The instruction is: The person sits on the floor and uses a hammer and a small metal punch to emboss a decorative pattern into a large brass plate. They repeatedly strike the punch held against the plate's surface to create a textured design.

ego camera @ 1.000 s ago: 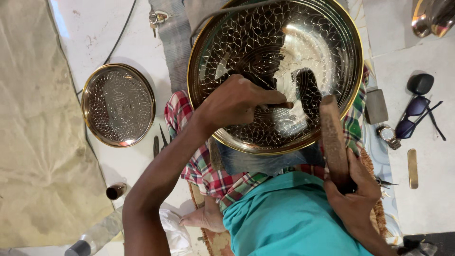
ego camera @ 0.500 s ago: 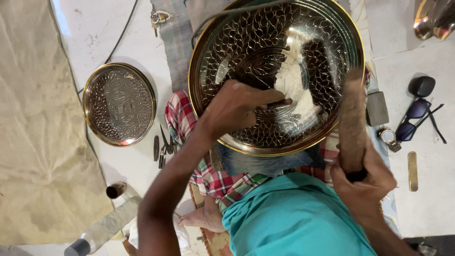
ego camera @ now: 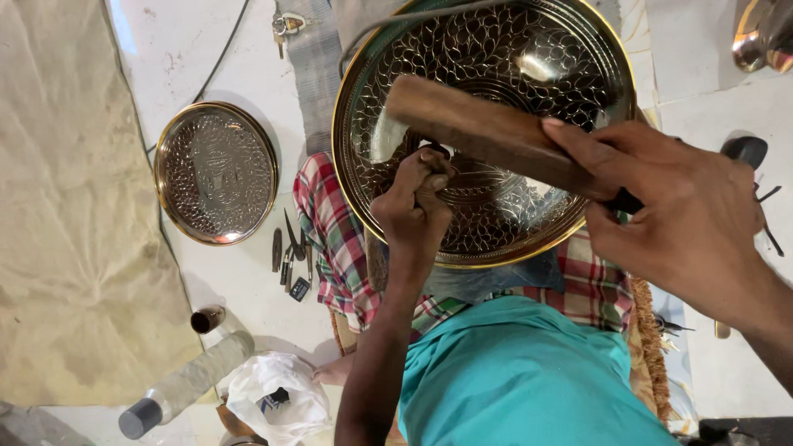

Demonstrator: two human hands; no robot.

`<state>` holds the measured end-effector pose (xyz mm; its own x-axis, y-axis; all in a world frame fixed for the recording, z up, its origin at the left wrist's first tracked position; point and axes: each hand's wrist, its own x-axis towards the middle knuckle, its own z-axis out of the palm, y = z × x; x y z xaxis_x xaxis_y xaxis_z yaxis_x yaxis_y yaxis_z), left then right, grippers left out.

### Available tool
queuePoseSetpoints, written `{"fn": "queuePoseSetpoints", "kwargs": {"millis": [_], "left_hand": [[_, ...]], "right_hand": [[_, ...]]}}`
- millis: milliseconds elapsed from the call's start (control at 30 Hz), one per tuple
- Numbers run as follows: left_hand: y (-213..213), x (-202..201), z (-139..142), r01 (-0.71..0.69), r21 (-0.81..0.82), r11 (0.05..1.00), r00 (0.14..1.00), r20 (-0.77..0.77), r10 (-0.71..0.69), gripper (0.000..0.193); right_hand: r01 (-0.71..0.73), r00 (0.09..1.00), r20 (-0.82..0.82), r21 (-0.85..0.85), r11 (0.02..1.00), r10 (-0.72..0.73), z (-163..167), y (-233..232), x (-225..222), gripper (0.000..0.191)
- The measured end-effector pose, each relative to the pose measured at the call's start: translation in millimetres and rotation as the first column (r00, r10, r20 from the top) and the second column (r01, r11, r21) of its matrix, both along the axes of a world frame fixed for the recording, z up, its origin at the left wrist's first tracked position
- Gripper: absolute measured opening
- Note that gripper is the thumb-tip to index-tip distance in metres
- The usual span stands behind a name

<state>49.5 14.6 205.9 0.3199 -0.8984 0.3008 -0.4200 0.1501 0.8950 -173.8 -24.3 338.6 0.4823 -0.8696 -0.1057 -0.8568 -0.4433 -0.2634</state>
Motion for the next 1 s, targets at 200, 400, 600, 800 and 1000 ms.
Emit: {"fn": "queuePoseSetpoints", "kwargs": {"millis": [200,400,600,800,1000], "left_hand": [[3,-4,9,0.047,-0.008,0.999,0.998,-0.035,-0.047,0.034],[2,-8,7,0.01,0.048,0.999,1.0,0.007,-0.011,0.026],[-10,4,-2,0.127,-0.043,0.991,0.985,0.124,-0.121,0.032],[-28,33,-7,0.43,0.001,0.903,0.852,0.329,-0.406,0.041],[-62,45,-4,0.736,0.228,0.638,0.531,0.389,-0.752,0.056]], "right_hand": [[-0.113,0.859,0.495,-0.068,0.991,0.132,11,-13,3,0.07],[-0.291,0.947,-0.215,-0.259,0.921,0.239,11,-25,-2,0.078],[-0.141,0.99,-0.045,-0.192,0.971,0.135,-2,-11,-14,0.081],[0.038,0.949,0.314,-0.168,0.985,0.017,-36,23,-31,0.065],[0.358,0.756,0.568,0.056,0.932,-0.325,-83,101,-25,0.073]]}}
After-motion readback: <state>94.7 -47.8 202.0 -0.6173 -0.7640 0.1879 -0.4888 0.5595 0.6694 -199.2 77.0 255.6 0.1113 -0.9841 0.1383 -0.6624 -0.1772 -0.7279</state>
